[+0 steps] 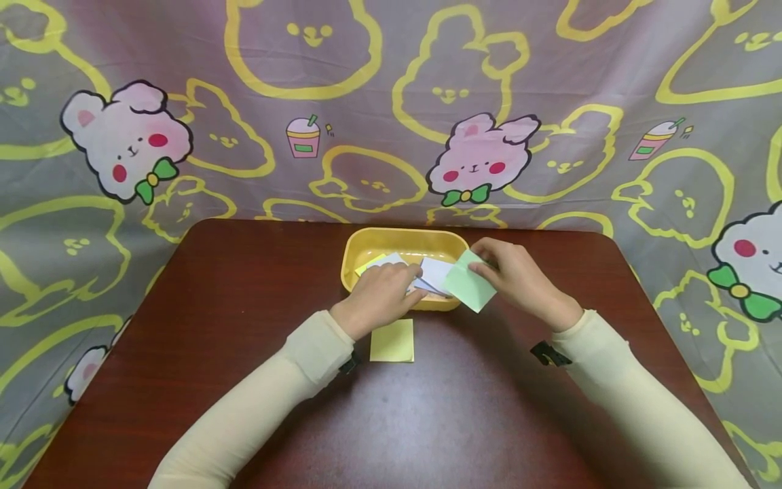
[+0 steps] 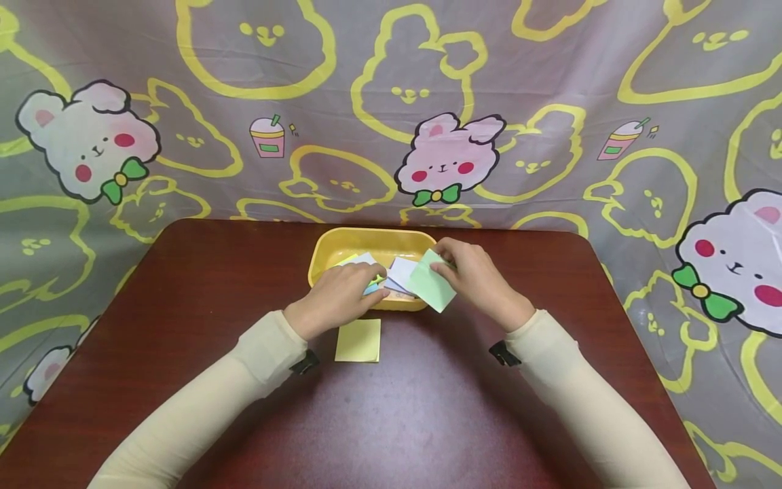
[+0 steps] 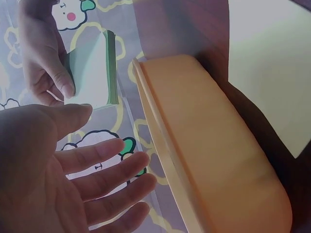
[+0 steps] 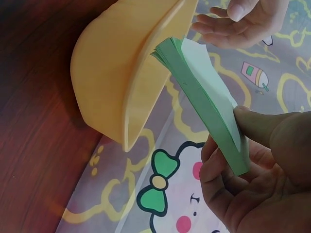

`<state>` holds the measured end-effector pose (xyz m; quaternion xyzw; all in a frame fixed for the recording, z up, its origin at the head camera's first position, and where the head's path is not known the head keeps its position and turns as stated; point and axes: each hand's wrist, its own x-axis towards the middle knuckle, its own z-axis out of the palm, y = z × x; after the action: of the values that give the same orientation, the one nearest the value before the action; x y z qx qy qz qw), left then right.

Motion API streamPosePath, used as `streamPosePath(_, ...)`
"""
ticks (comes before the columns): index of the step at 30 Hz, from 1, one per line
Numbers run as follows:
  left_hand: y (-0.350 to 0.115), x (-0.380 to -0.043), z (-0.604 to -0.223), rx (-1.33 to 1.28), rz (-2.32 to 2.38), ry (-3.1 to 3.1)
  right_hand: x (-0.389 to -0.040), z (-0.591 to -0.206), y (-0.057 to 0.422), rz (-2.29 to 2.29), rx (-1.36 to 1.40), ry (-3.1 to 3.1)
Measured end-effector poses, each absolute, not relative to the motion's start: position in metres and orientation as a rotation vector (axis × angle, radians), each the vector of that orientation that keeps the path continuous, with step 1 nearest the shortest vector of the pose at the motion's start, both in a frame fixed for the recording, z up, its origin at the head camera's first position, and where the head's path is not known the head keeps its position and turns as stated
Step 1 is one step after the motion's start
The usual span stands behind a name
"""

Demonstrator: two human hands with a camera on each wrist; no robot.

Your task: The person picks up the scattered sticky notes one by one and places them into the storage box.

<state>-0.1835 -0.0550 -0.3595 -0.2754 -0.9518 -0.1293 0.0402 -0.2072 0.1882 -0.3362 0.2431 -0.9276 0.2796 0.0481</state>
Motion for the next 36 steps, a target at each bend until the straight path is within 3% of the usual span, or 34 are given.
streamPosePath(36, -0.061, -0.194, -0.360, -0.767, -0.402, -2.970, -0.229, -0.340, 0.176, 0.831, 0.783, -2.831)
